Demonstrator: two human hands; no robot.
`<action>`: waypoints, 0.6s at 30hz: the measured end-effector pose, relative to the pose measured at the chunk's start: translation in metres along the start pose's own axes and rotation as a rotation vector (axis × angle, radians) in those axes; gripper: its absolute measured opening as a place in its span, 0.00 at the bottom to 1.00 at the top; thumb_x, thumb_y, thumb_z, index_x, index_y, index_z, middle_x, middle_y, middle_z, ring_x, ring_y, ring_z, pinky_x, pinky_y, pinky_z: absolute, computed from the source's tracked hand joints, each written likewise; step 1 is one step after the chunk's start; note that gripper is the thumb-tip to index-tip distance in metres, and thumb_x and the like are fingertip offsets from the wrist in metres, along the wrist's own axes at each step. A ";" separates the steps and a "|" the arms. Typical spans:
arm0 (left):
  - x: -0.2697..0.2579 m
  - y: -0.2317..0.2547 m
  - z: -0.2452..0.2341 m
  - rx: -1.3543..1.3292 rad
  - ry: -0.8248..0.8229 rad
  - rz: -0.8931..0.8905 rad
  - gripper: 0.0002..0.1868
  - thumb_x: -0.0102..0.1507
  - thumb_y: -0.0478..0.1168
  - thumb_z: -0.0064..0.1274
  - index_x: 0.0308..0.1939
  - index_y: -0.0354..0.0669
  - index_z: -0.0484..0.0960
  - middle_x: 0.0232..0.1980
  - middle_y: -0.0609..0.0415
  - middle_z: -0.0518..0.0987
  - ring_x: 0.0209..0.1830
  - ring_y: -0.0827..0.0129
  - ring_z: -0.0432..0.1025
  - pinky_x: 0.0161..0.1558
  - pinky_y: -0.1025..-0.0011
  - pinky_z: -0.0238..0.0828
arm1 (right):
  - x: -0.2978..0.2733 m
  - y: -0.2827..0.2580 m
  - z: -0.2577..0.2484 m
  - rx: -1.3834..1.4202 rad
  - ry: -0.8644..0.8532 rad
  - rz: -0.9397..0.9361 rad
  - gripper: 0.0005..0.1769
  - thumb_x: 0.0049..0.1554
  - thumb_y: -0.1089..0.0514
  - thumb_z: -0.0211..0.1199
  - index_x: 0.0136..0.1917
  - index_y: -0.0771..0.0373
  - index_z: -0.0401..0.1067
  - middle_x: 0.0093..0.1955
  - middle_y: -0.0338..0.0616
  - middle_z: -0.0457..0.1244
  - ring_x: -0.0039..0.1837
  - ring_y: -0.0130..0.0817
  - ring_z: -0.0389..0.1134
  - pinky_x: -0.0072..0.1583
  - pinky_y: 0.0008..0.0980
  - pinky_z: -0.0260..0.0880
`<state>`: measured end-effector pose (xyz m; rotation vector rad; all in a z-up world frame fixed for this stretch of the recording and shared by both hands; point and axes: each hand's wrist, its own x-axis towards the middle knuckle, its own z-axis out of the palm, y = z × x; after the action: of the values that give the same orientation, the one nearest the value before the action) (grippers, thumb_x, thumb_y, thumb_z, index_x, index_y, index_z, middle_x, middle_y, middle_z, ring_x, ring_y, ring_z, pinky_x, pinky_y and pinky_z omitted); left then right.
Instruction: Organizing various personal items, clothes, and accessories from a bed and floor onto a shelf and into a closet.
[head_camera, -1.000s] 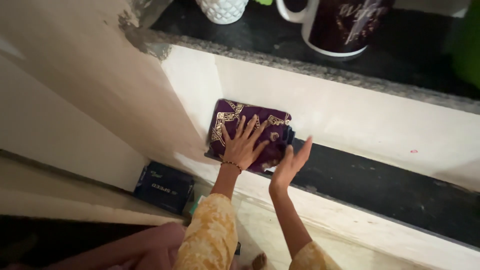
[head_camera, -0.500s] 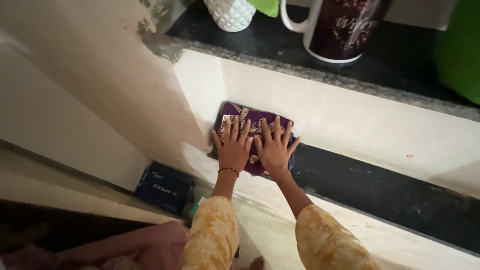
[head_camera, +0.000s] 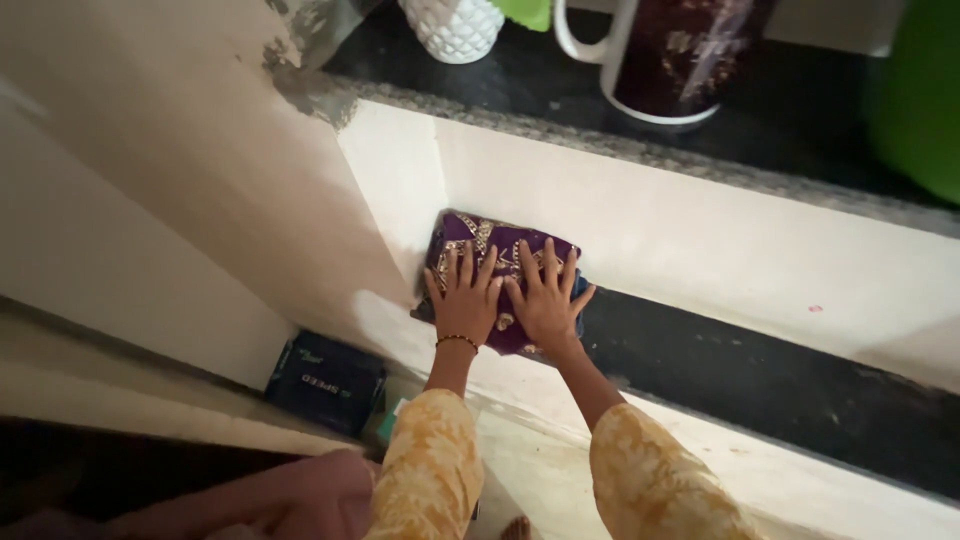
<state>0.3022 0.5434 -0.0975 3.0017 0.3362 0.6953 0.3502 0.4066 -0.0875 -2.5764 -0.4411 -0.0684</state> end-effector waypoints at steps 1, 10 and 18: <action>0.001 0.001 -0.005 -0.002 0.000 0.008 0.29 0.70 0.57 0.39 0.76 0.70 0.62 0.81 0.54 0.57 0.80 0.55 0.48 0.73 0.33 0.35 | 0.001 -0.001 -0.004 0.000 0.005 0.007 0.39 0.62 0.30 0.49 0.82 0.33 0.46 0.87 0.40 0.33 0.86 0.58 0.25 0.69 0.87 0.26; 0.013 0.030 -0.067 -0.192 0.373 0.256 0.25 0.74 0.51 0.45 0.74 0.51 0.70 0.82 0.52 0.62 0.85 0.53 0.52 0.83 0.39 0.37 | -0.012 0.017 -0.040 0.065 0.099 0.007 0.43 0.63 0.28 0.48 0.84 0.38 0.40 0.87 0.42 0.33 0.85 0.62 0.27 0.72 0.82 0.29; 0.014 0.132 -0.055 -0.136 0.193 0.524 0.28 0.73 0.50 0.41 0.78 0.57 0.65 0.83 0.59 0.57 0.84 0.61 0.46 0.80 0.45 0.33 | -0.062 0.109 -0.089 0.000 0.298 0.105 0.42 0.64 0.31 0.48 0.85 0.44 0.43 0.87 0.48 0.38 0.84 0.62 0.35 0.76 0.70 0.36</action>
<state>0.3173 0.4169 -0.0302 2.9025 -0.4944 0.9949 0.3301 0.2547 -0.0718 -2.5283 -0.1946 -0.4087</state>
